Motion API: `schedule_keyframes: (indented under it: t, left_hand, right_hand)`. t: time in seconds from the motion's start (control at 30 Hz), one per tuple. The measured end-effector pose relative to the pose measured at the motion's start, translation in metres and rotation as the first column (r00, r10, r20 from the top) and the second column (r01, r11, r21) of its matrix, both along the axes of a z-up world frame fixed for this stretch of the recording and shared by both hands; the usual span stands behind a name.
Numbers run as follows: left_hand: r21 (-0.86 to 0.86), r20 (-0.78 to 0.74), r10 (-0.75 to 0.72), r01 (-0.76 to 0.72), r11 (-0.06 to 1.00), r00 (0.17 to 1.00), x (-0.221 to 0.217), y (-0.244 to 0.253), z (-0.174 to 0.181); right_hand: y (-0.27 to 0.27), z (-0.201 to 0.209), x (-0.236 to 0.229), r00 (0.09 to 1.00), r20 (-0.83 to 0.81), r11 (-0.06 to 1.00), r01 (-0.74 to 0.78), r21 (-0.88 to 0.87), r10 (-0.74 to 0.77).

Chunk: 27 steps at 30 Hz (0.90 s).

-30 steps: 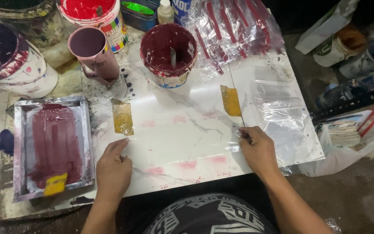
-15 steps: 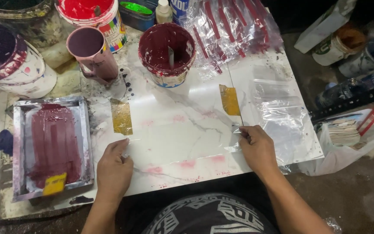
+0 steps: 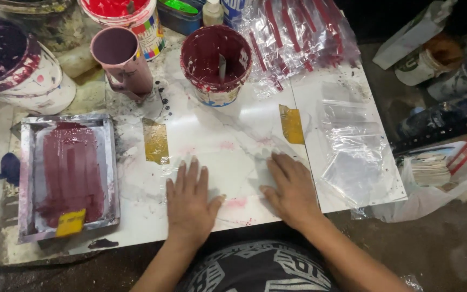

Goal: The person pours red ink from a container into a metal tray and spreads it evenly using a yellow squeegee. They then place a clear plastic sheet over a white surface and smooth it out with their hands before returning to spread the ink in the tray.

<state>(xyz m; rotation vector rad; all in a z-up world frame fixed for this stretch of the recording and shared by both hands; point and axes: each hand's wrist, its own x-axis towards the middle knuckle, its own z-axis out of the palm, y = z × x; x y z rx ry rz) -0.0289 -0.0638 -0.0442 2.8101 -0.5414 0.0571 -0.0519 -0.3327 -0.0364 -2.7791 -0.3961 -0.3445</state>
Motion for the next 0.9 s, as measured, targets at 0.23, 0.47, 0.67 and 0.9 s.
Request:
schedule_keyframes:
  t: [0.23,0.47,0.67,0.9]
  left_hand:
    - [0.004,0.015,-0.011,0.01,1.0,1.0,-0.009,0.003,-0.012]
    - [0.066,0.082,0.044,-0.05,0.997,0.996,-0.008,0.018,-0.012]
    - [0.155,0.119,0.13,-0.148,0.977,0.984,-0.011,0.031,-0.007]
    - [0.046,0.073,0.196,-0.2,0.979,0.978,-0.006,0.026,0.021]
  right_hand:
    - [-0.008,-0.019,-0.003,0.999,-0.05,0.998,-0.001,-0.058,-0.002]
    - [-0.024,-0.024,-0.005,0.987,-0.124,0.991,0.094,-0.099,-0.106]
    - [-0.032,-0.024,-0.008,0.988,-0.087,0.989,0.12,-0.089,-0.127]
    - [-0.012,-0.001,-0.003,0.962,-0.149,0.961,0.197,-0.196,-0.228]
